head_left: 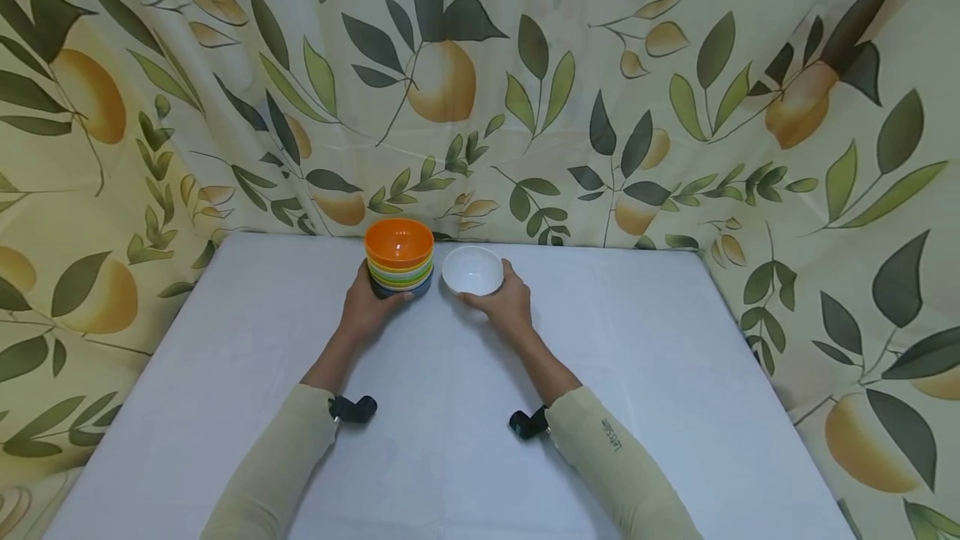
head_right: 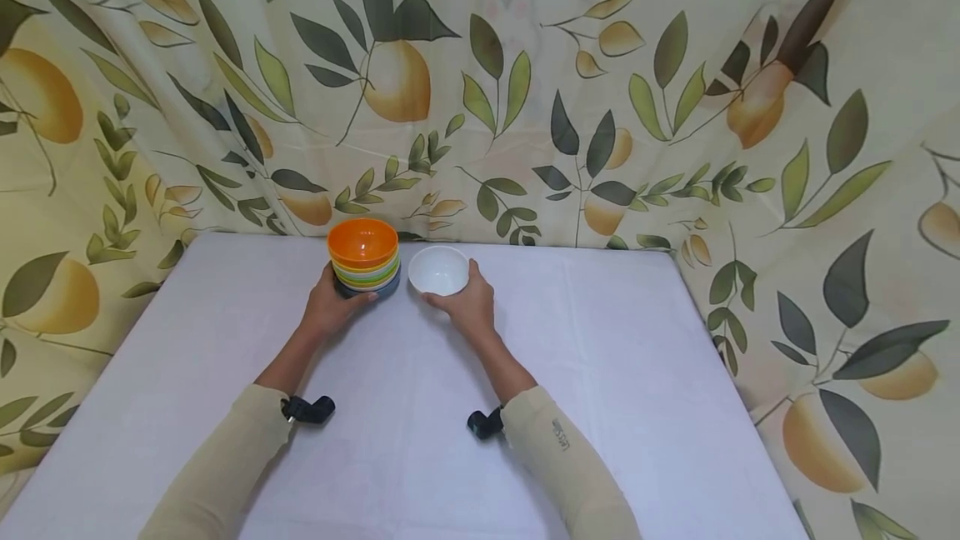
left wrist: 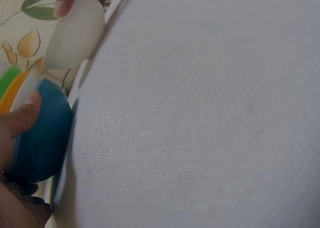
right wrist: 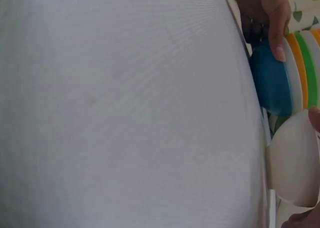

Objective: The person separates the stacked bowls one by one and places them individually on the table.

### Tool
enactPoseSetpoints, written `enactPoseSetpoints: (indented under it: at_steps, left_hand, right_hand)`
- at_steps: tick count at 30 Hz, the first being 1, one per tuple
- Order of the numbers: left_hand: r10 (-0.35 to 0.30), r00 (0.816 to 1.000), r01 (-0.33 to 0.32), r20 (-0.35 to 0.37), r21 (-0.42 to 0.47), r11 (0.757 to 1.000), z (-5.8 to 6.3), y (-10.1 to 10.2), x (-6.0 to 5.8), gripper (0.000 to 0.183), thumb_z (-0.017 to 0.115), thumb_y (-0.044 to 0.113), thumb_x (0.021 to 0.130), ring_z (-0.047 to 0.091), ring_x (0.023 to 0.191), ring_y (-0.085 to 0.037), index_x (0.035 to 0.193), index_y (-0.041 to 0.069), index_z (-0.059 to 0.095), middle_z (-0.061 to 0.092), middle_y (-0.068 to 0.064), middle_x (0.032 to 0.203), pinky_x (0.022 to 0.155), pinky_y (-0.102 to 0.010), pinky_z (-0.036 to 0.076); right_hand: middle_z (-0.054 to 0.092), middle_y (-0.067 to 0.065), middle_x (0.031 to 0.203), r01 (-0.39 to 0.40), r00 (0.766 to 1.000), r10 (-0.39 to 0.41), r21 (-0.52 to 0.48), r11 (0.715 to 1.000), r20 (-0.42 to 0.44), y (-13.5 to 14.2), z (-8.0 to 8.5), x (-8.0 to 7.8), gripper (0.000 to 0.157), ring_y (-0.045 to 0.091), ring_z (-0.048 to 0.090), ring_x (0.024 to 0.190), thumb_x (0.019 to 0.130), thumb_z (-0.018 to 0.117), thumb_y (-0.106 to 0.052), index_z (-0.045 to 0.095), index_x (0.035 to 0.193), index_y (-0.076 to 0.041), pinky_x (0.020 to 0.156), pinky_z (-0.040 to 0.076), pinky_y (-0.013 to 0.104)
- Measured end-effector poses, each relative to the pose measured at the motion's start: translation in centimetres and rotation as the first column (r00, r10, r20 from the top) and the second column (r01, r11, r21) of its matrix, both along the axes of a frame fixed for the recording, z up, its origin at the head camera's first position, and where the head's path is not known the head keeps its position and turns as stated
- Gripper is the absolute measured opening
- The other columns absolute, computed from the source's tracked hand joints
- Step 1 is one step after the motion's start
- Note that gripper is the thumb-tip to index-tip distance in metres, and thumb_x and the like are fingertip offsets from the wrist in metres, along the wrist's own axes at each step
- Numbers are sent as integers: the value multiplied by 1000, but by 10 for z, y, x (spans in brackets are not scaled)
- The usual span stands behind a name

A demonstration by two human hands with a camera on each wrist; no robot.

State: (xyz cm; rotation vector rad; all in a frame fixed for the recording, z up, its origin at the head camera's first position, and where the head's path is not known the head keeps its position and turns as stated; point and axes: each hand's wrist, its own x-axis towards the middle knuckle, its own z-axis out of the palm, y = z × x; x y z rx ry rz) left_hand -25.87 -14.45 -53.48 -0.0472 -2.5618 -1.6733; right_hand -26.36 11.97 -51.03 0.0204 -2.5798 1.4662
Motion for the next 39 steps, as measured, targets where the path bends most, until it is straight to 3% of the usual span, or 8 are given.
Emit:
enactPoseSetpoints:
  at_steps: [4, 8, 13, 22, 32, 39]
  left_hand:
    - [-8, 1000, 8, 3, 9, 1000, -1, 0, -1, 105, 90, 27, 86, 41, 146, -32, 165, 12, 22, 45, -14, 158, 125, -52, 26]
    - [-2, 1000, 2, 6, 2, 1000, -1, 0, 0, 104, 90, 28, 86, 42, 146, -32, 165, 12, 23, 45, -14, 158, 125, -52, 27]
    - [-6, 1000, 6, -3, -2, 1000, -1, -1, -1, 102, 90, 25, 87, 42, 145, -33, 164, 11, 24, 45, -15, 158, 125, -53, 26]
    - [-3, 1000, 4, 1, -18, 1000, -4, -3, 0, 103, 88, 26, 88, 41, 146, -35, 165, 11, 22, 44, -17, 159, 124, -54, 27]
    - [-2, 1000, 2, 5, -17, 1000, -5, -4, -1, 100, 89, 29, 87, 47, 140, -35, 162, 10, 27, 50, -16, 152, 122, -53, 33]
    - [-5, 1000, 5, -2, 4, 1000, -4, -4, -1, 96, 89, 26, 87, 50, 135, -34, 161, 11, 29, 52, -15, 148, 119, -52, 36]
  right_hand:
    - [48, 27, 155, 31, 999, -30, -10, 999, 41, -2, 5, -1, 121, 39, 53, 137, 72, 99, -34, 29, 161, 8, 112, 48, 50]
    - [41, 27, 161, 42, 998, -40, -28, 999, 47, -7, 13, -5, 125, 40, 48, 140, 73, 98, -41, 24, 164, 4, 114, 46, 51]
    - [40, 25, 162, 17, 999, -17, -11, 1000, 28, -21, 26, -10, 123, 40, 44, 145, 75, 95, -47, 26, 165, 1, 116, 43, 53]
    - [36, 20, 165, -95, 995, 95, -17, 995, -4, -55, 45, -15, 117, 37, 36, 152, 78, 93, -47, 30, 163, 4, 122, 34, 54]
    - [34, 18, 167, -135, 990, 137, -55, 989, 37, -83, 54, -21, 115, 34, 35, 153, 78, 93, -46, 31, 163, 2, 121, 37, 50]
    - [44, 19, 161, -152, 986, 156, -71, 986, 54, -95, 56, -25, 114, 33, 44, 146, 77, 92, -50, 35, 161, 1, 118, 41, 50]
